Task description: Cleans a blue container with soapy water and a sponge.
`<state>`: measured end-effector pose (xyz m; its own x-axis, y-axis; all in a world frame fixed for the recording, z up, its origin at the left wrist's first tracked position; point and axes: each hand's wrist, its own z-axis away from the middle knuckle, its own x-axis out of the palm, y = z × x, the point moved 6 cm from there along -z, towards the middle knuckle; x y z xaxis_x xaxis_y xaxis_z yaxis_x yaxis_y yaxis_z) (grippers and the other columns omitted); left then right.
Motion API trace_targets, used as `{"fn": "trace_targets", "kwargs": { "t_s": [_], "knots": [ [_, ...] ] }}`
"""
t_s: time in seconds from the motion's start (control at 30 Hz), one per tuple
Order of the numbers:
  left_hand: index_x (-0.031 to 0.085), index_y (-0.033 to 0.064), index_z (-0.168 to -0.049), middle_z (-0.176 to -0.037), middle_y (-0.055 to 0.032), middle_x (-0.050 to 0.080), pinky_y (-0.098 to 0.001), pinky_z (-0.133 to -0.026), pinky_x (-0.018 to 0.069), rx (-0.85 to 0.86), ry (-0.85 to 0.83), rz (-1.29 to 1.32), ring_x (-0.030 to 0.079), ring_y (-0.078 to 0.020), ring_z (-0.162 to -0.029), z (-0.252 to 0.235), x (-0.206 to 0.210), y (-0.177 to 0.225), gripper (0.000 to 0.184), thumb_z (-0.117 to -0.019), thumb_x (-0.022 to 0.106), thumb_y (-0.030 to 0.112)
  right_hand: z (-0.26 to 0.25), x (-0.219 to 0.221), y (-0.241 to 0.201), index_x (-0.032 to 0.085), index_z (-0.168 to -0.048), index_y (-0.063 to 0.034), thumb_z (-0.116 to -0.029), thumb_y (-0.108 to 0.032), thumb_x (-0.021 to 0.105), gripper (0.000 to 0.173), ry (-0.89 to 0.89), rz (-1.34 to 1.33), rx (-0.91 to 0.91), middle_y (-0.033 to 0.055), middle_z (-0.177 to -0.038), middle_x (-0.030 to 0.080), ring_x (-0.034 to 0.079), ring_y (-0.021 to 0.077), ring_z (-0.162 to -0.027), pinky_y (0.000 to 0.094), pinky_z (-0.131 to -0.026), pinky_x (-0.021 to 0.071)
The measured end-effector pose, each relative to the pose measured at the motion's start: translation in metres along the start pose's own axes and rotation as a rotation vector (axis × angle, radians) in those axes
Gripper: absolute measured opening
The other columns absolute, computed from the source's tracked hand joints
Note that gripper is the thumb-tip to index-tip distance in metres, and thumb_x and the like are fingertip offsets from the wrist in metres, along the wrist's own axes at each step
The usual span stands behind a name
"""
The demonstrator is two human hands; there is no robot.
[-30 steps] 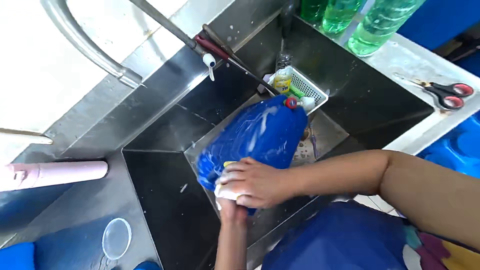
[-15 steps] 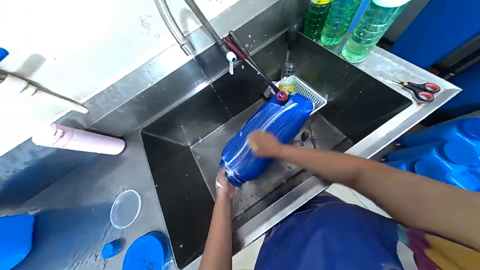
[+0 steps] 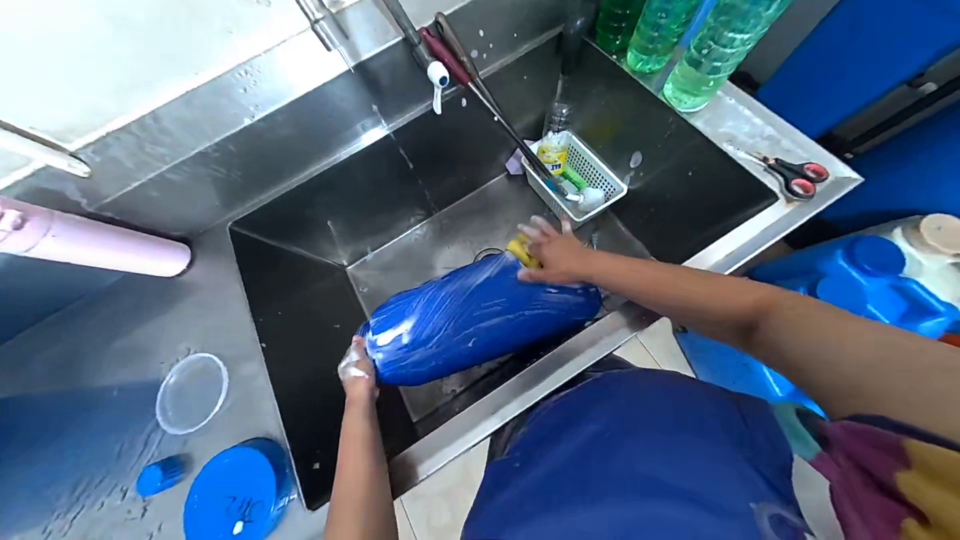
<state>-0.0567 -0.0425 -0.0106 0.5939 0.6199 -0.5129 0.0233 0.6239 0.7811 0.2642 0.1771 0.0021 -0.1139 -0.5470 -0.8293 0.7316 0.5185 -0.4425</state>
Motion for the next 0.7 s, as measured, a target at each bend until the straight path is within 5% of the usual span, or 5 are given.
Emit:
{"fn": "trace_targets", "kwargs": {
  "t_s": [0.1, 0.27, 0.4, 0.5, 0.7],
  "knots": [
    [0.058, -0.0097, -0.134, -0.137, -0.0295, 0.058, -0.0493, -0.110, 0.0414, -0.007, 0.021, -0.034, 0.057, -0.0330, -0.128, -0.002, -0.001, -0.003, 0.052, -0.1135, 0.033, 0.031, 0.031, 0.003, -0.003, 0.067, -0.131, -0.0022, -0.0953, -0.060, 0.063, 0.068, -0.139, -0.001, -0.047, 0.0128, -0.171, 0.021, 0.003, 0.0387, -0.160, 0.0781, -0.115, -0.0066],
    [0.057, -0.0111, -0.134, -0.137, -0.0309, 0.057, -0.0501, -0.111, 0.0401, 0.010, 0.040, -0.103, 0.055, -0.0346, -0.131, -0.004, -0.001, -0.005, 0.053, -0.1136, 0.032, 0.031, 0.051, -0.005, 0.038, 0.070, -0.130, -0.0061, -0.0983, -0.046, 0.067, 0.051, -0.114, -0.220, 0.045, 0.0192, -0.170, 0.019, 0.009, 0.0425, -0.158, 0.0738, -0.118, 0.0082],
    [0.057, -0.0125, -0.132, -0.135, -0.0317, 0.058, -0.0499, -0.110, 0.0407, 0.015, 0.065, -0.116, 0.056, -0.0346, -0.128, -0.003, -0.001, -0.005, 0.053, -0.1135, 0.031, 0.030, 0.038, -0.011, 0.084, 0.073, -0.111, 0.0078, -0.1037, -0.014, 0.061, 0.026, -0.135, -0.364, 0.114, 0.0314, -0.157, 0.038, 0.040, 0.0474, -0.144, 0.0597, -0.115, 0.0346],
    [0.057, -0.0128, -0.132, -0.134, -0.0316, 0.058, -0.0475, -0.109, 0.0419, 0.037, 0.068, -0.135, 0.058, -0.0324, -0.126, -0.006, -0.002, -0.006, 0.052, -0.1133, 0.032, 0.029, 0.006, -0.023, 0.131, 0.070, -0.108, 0.0082, -0.1040, -0.018, 0.059, 0.028, -0.174, -0.026, 0.212, 0.0290, -0.130, 0.062, 0.057, 0.0476, -0.125, 0.0698, -0.100, 0.0427],
    [0.055, -0.0136, -0.134, -0.136, -0.0321, 0.057, -0.0456, -0.111, 0.0421, 0.034, 0.065, -0.107, 0.057, -0.0313, -0.128, -0.005, -0.005, -0.015, 0.052, -0.1132, 0.029, 0.027, 0.026, -0.036, 0.055, 0.062, -0.121, 0.0056, -0.0923, -0.007, 0.076, 0.034, -0.109, -0.453, 0.008, 0.0255, -0.117, 0.064, 0.065, 0.0381, -0.102, 0.0555, -0.092, 0.0526]
  ]
}}
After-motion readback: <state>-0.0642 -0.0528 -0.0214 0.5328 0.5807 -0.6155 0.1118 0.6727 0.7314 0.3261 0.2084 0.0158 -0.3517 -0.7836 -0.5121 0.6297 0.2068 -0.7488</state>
